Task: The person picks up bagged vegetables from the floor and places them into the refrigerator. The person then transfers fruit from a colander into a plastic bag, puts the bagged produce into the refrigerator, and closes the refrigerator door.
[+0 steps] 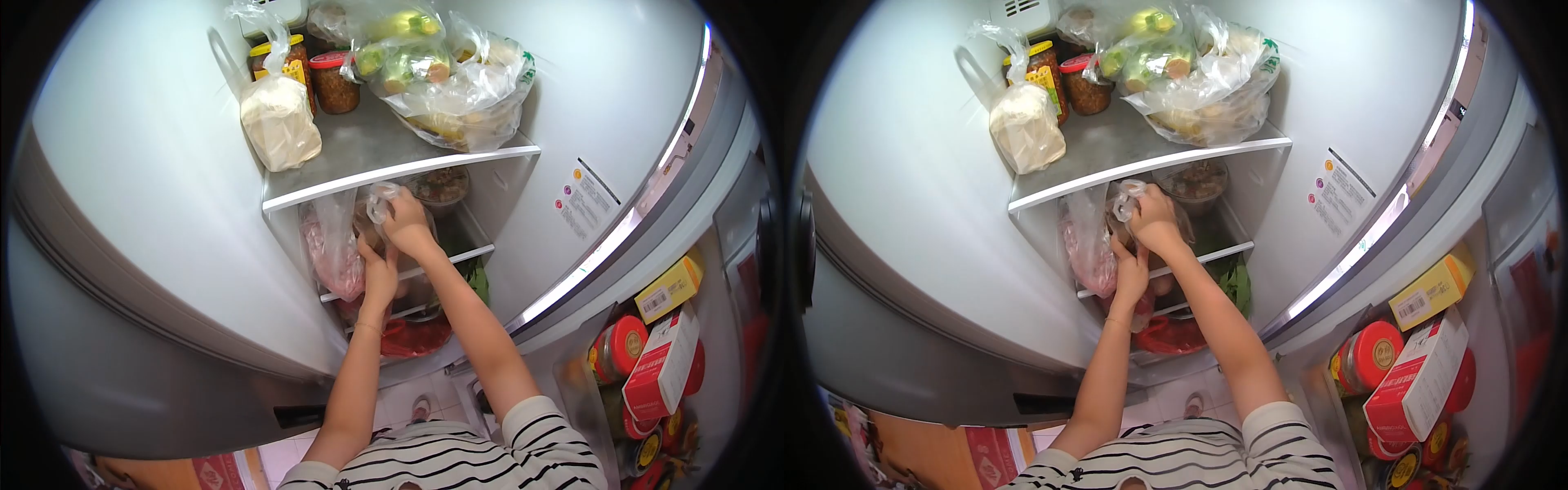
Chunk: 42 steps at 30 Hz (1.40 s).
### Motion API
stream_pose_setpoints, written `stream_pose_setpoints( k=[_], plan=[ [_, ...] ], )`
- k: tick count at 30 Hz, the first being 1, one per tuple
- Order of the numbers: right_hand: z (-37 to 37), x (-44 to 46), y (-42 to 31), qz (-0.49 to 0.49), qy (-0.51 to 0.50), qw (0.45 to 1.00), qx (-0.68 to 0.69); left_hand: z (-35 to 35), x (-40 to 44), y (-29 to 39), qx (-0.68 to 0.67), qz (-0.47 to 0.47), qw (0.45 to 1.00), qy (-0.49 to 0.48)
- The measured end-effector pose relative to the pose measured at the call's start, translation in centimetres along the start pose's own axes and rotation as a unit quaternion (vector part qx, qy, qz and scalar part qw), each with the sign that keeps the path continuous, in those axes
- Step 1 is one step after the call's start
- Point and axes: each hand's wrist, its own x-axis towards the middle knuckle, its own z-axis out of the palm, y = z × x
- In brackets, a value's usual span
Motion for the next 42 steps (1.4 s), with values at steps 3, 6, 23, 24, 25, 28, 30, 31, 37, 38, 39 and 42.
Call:
stream_pose_setpoints(
  k=[3,6,23,24,25,28,30,31,37,38,39,42],
  plan=[
    [-1.3,-2.5,0.3,-0.029,0.11,0.99,-0.087,0.1,-0.5,0.1,-0.018,-0.068,0.997,-0.008],
    [-1.1,-5.4,1.6,-0.006,0.085,0.987,-0.134,0.1,-1.2,1.3,0.031,-0.055,0.998,-0.031],
    [-3.1,-2.2,14.3,0.219,0.126,0.928,0.275,0.9,-2.7,1.1,0.192,0.031,0.98,0.038],
    [-2.8,-2.0,14.6,0.215,0.104,0.937,0.255,1.2,-2.8,1.1,0.193,0.03,0.98,0.037],
    [-2.5,-1.9,15.0,0.208,0.083,0.946,0.235,1.6,-2.6,1.1,0.195,0.008,0.98,0.04],
    [-1.6,-2.2,13.6,0.177,0.088,0.937,0.288,1.5,-1.9,1.9,0.197,-0.048,0.979,0.015],
    [-1.9,-2.2,12.5,0.192,0.091,0.944,0.252,1.1,-1.7,2.5,0.194,-0.08,0.978,-0.009],
    [-2.1,-2.4,12.1,0.208,0.096,0.949,0.215,0.8,-1.9,2.6,0.186,-0.064,0.98,-0.005],
    [-5.2,-7.2,9.0,0.207,0.135,0.943,0.221,0.1,-4.5,5.5,0.193,0.078,0.977,0.038],
    [-5.3,-8.3,8.6,0.191,0.145,0.941,0.24,-0.1,-4.7,5.8,0.162,0.085,0.983,0.03],
    [-5.4,-9.2,8.4,0.19,0.148,0.941,0.239,-0.2,-5.1,5.9,0.16,0.087,0.983,0.03],
    [-6.0,-12.7,6.5,0.203,0.165,0.925,0.277,-0.7,-7.0,6.1,0.147,0.1,0.984,0.022]
  ],
)
